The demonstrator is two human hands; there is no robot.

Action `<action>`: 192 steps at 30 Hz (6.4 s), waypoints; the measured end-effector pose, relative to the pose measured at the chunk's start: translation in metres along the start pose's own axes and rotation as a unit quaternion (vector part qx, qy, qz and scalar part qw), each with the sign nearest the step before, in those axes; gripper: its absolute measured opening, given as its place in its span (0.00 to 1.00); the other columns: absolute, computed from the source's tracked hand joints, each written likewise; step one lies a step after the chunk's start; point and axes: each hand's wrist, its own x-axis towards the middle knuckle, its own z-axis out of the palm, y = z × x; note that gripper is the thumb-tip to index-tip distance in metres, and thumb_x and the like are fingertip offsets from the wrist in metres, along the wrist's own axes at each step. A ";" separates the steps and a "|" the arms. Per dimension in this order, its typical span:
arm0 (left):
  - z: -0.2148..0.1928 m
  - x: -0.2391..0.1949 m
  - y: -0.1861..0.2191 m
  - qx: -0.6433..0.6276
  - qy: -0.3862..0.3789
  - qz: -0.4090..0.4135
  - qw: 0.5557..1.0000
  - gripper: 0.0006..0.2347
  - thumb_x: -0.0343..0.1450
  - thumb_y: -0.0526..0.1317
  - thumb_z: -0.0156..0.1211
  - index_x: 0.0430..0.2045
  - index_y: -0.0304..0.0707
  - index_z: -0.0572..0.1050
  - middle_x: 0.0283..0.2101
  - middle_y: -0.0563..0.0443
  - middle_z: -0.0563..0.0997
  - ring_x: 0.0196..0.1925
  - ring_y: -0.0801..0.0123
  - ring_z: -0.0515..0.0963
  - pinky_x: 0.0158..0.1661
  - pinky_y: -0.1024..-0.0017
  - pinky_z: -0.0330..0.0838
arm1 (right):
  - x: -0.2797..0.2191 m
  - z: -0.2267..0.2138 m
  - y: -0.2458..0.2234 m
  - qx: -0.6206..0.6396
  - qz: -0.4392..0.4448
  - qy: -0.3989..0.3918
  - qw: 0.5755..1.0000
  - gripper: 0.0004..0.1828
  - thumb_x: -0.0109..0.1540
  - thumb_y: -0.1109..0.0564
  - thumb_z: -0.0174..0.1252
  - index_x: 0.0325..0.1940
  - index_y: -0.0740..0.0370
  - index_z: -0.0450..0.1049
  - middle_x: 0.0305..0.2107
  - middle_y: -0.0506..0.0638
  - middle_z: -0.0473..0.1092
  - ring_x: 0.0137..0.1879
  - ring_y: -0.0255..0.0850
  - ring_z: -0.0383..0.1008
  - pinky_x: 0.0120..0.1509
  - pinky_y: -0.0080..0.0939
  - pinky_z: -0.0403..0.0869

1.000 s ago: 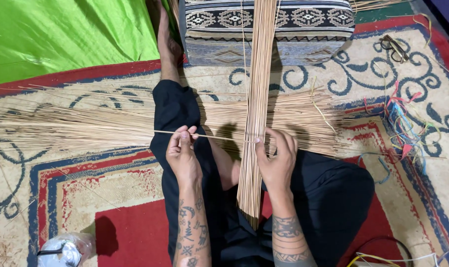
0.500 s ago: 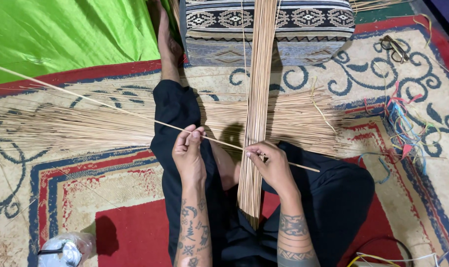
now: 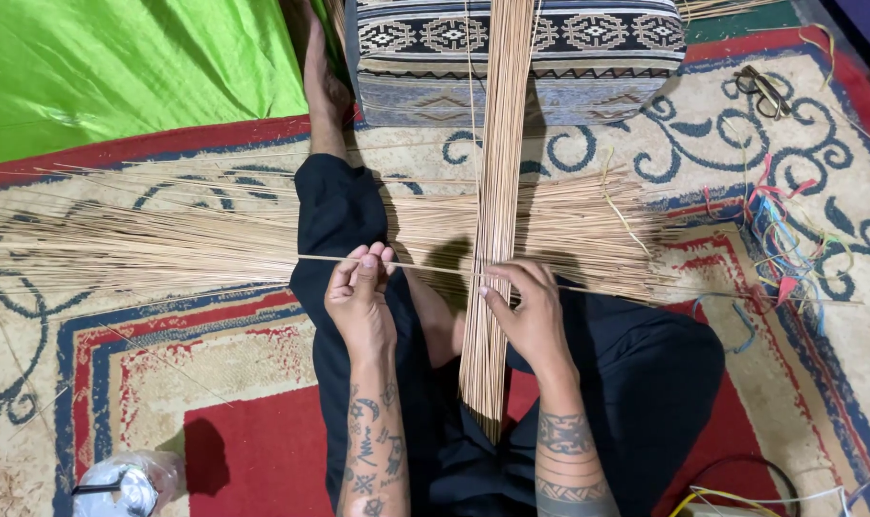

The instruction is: The person weaves thin wooden sticks into a bundle or mat by hand.

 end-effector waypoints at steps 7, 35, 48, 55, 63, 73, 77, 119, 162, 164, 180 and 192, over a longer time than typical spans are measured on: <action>0.007 -0.003 -0.001 -0.010 0.025 -0.010 1.000 0.06 0.72 0.29 0.62 0.40 0.26 0.75 0.42 0.31 0.84 0.44 0.51 0.86 0.43 0.65 0.85 | -0.005 0.015 0.015 0.078 0.075 0.136 0.985 0.04 0.59 0.59 0.70 0.37 0.53 0.82 0.24 0.43 0.71 0.36 0.36 0.71 0.50 0.39 0.71; 0.037 -0.033 -0.007 0.052 -0.120 -0.052 0.990 0.08 0.70 0.29 0.65 0.41 0.23 0.79 0.38 0.32 0.85 0.38 0.59 0.87 0.44 0.68 0.82 | -0.006 0.032 0.054 0.535 0.287 0.200 0.769 0.13 0.66 0.51 0.63 0.46 0.64 0.77 0.27 0.45 0.68 0.30 0.30 0.64 0.40 0.28 0.68; 0.040 -0.035 0.010 0.127 -0.246 -0.013 0.961 0.15 0.67 0.28 0.67 0.48 0.28 0.78 0.47 0.34 0.84 0.52 0.60 0.83 0.52 0.65 0.75 | -0.008 0.038 0.047 0.516 0.279 0.183 0.789 0.17 0.67 0.49 0.62 0.47 0.69 0.77 0.27 0.47 0.67 0.31 0.29 0.64 0.40 0.28 0.69; 0.041 -0.035 0.006 0.153 -0.216 0.028 0.964 0.07 0.73 0.26 0.58 0.40 0.25 0.81 0.35 0.36 0.86 0.42 0.64 0.84 0.50 0.67 0.76 | -0.011 0.045 0.033 0.498 0.317 0.175 0.788 0.17 0.66 0.48 0.64 0.42 0.68 0.77 0.25 0.46 0.66 0.29 0.28 0.64 0.38 0.25 0.69; 0.038 -0.025 0.031 0.227 -0.107 0.083 0.965 0.05 0.74 0.28 0.58 0.38 0.28 0.80 0.32 0.40 0.86 0.37 0.71 0.82 0.47 0.71 0.76 | -0.011 0.040 0.062 0.118 0.193 0.307 0.924 0.29 0.60 0.66 0.62 0.66 0.58 0.70 0.54 0.54 0.70 0.53 0.38 0.72 0.56 0.39 0.68; 0.013 -0.011 0.002 0.125 -0.122 -0.007 0.985 0.14 0.73 0.34 0.62 0.52 0.31 0.76 0.46 0.42 0.85 0.49 0.68 0.83 0.49 0.77 0.78 | -0.010 0.040 0.031 0.124 0.122 -0.029 0.984 0.11 0.67 0.62 0.55 0.47 0.55 0.82 0.39 0.51 0.82 0.49 0.48 0.83 0.53 0.45 0.77; 0.003 -0.020 -0.024 0.219 -0.257 -0.085 0.938 0.13 0.73 0.35 0.64 0.50 0.32 0.78 0.44 0.41 0.85 0.48 0.67 0.82 0.48 0.71 0.77 | -0.009 0.037 0.035 0.226 0.159 -0.026 0.961 0.15 0.72 0.62 0.42 0.54 0.61 0.76 0.39 0.59 0.80 0.39 0.44 0.83 0.35 0.33 0.75; -0.017 -0.105 -0.043 0.697 -0.486 -0.199 0.488 0.07 0.60 0.39 0.64 0.29 0.46 0.82 0.31 0.42 0.85 0.42 0.44 0.86 0.44 0.53 0.78 | 0.066 0.069 0.174 0.203 0.222 0.021 0.954 0.13 0.60 0.59 0.68 0.46 0.68 0.79 0.33 0.56 0.78 0.26 0.32 0.77 0.32 0.29 0.75; 0.053 0.058 -0.152 0.446 -0.299 0.024 0.843 0.08 0.69 0.40 0.69 0.41 0.52 0.85 0.39 0.50 0.85 0.44 0.59 0.84 0.46 0.66 0.76 | -0.046 0.072 0.177 0.289 0.301 -0.018 0.909 0.13 0.56 0.58 0.71 0.35 0.69 0.76 0.20 0.51 0.72 0.21 0.33 0.73 0.25 0.27 0.70; 0.055 0.053 -0.137 0.457 -0.324 0.029 0.828 0.08 0.70 0.40 0.67 0.42 0.50 0.85 0.40 0.48 0.84 0.46 0.54 0.83 0.48 0.62 0.76 | -0.050 0.075 0.184 0.291 0.297 -0.022 0.909 0.14 0.56 0.58 0.73 0.35 0.69 0.76 0.20 0.52 0.72 0.21 0.34 0.73 0.24 0.27 0.70; -0.018 0.079 -0.127 0.746 -0.414 0.013 0.521 0.16 0.66 0.43 0.69 0.48 0.54 0.82 0.51 0.47 0.79 0.59 0.47 0.77 0.61 0.47 0.69 | -0.007 0.067 0.260 -0.193 0.213 -0.018 0.958 0.08 0.62 0.50 0.62 0.45 0.37 0.80 0.37 0.42 0.72 0.48 0.50 0.79 0.52 0.54 0.80; -0.032 0.075 -0.150 0.723 -0.355 0.098 0.585 0.06 0.70 0.42 0.61 0.37 0.51 0.81 0.37 0.51 0.79 0.48 0.53 0.80 0.52 0.54 0.75 | -0.023 0.055 0.203 -0.170 0.117 0.174 0.963 0.06 0.64 0.53 0.64 0.45 0.43 0.81 0.43 0.43 0.69 0.49 0.51 0.78 0.48 0.52 0.80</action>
